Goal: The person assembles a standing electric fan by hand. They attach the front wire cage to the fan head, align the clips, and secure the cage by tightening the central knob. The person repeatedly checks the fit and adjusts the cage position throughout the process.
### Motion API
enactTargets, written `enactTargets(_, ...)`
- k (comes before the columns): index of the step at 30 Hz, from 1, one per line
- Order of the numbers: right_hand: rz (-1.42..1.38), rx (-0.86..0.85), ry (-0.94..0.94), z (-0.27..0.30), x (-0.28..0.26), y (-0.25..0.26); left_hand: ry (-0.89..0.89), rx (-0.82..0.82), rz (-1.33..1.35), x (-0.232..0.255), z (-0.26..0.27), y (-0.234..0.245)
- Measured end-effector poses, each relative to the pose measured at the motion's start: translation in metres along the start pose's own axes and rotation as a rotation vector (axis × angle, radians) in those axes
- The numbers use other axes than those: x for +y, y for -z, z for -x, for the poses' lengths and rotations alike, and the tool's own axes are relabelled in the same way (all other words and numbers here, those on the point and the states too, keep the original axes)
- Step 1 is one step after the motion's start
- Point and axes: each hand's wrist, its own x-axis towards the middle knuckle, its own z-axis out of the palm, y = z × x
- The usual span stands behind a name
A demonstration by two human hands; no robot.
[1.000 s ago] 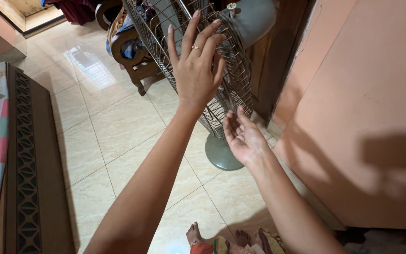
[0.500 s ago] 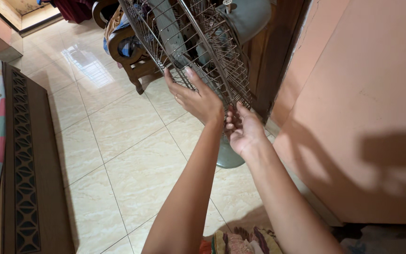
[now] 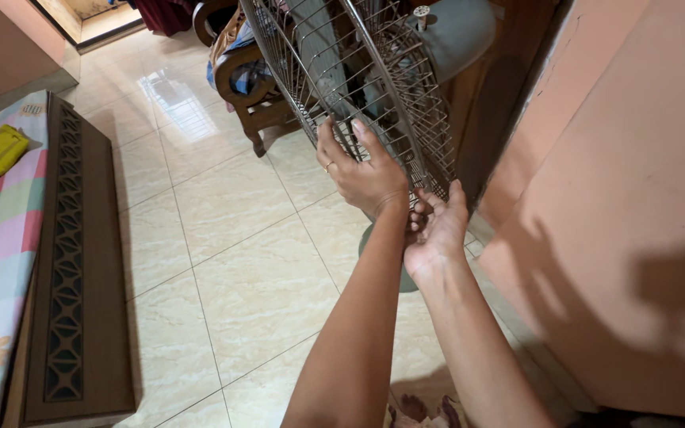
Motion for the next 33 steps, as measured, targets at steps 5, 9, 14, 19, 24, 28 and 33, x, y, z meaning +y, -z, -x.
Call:
enactTargets(5,-0.028,0.003,0.046,0.005,-0.004,-0.002,-0.008,0.030,0.002,0.001,0.004,-0.005)
enactTargets(9,-0.043,0.034,0.054,0.009,-0.001,-0.003,0.001,0.026,-0.009,-0.001,0.004,-0.005)
enactTargets(14,-0.077,0.023,0.053,0.012,-0.002,-0.004,-0.021,0.031,0.003,-0.004,0.002,-0.006)
enactTargets(19,-0.030,-0.039,0.091,0.014,0.004,-0.001,0.008,-0.010,-0.012,-0.008,0.000,-0.005)
enactTargets(24,0.222,-0.303,0.124,0.029,0.003,0.027,-0.003,-0.147,0.045,-0.019,-0.012,0.008)
enactTargets(28,0.649,-0.279,0.115,0.029,-0.024,0.049,-0.090,-0.083,0.136,-0.027,-0.002,0.035)
enactTargets(33,0.711,-0.206,0.183,0.021,-0.036,0.072,0.145,-0.455,-0.008,-0.030,0.061,0.082)
